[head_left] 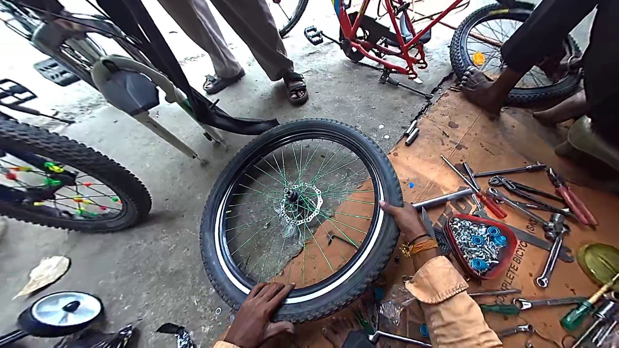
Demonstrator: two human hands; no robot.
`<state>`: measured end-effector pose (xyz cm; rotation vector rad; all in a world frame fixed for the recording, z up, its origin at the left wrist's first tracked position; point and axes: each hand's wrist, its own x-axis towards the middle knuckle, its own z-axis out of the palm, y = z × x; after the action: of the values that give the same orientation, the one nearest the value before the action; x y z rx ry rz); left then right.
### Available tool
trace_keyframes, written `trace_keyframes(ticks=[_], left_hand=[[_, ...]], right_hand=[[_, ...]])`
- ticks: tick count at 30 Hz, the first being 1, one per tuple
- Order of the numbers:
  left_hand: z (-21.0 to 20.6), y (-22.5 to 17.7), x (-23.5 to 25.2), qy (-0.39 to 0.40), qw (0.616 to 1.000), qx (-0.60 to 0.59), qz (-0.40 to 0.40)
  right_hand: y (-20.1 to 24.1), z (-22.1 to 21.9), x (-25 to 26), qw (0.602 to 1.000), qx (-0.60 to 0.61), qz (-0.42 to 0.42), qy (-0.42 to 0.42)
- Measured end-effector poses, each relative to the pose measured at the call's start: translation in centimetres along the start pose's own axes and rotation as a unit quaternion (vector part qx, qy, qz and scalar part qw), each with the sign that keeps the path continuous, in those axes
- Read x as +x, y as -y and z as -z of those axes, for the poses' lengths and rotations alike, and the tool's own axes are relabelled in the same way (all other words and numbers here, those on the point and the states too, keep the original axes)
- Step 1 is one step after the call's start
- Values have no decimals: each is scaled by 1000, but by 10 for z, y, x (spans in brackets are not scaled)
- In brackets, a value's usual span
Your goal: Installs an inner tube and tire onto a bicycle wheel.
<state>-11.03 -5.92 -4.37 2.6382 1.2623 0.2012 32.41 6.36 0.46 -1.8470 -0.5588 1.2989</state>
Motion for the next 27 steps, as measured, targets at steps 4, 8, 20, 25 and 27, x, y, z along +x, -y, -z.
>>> trace_keyframes(ticks=[4,8,20,25,27], left_hand=[[18,-21,-3,-43,996,-50,68],[32,-73,10,-14,997,-71,28],[-1,-72,27,-21,991,88,95],[-4,-71,20,16,987,97,128],[-9,-66,16,0,988,98,119]], right_hand=[[-46,4,-23,992,124,18,9],[-82,-17,-73,983,184,-17,0],[-22,-13,-42,995,-69,42,-52],[-52,-9,-46,996,77,31,-15],[-63,-8,-51,985,170,18,-5]])
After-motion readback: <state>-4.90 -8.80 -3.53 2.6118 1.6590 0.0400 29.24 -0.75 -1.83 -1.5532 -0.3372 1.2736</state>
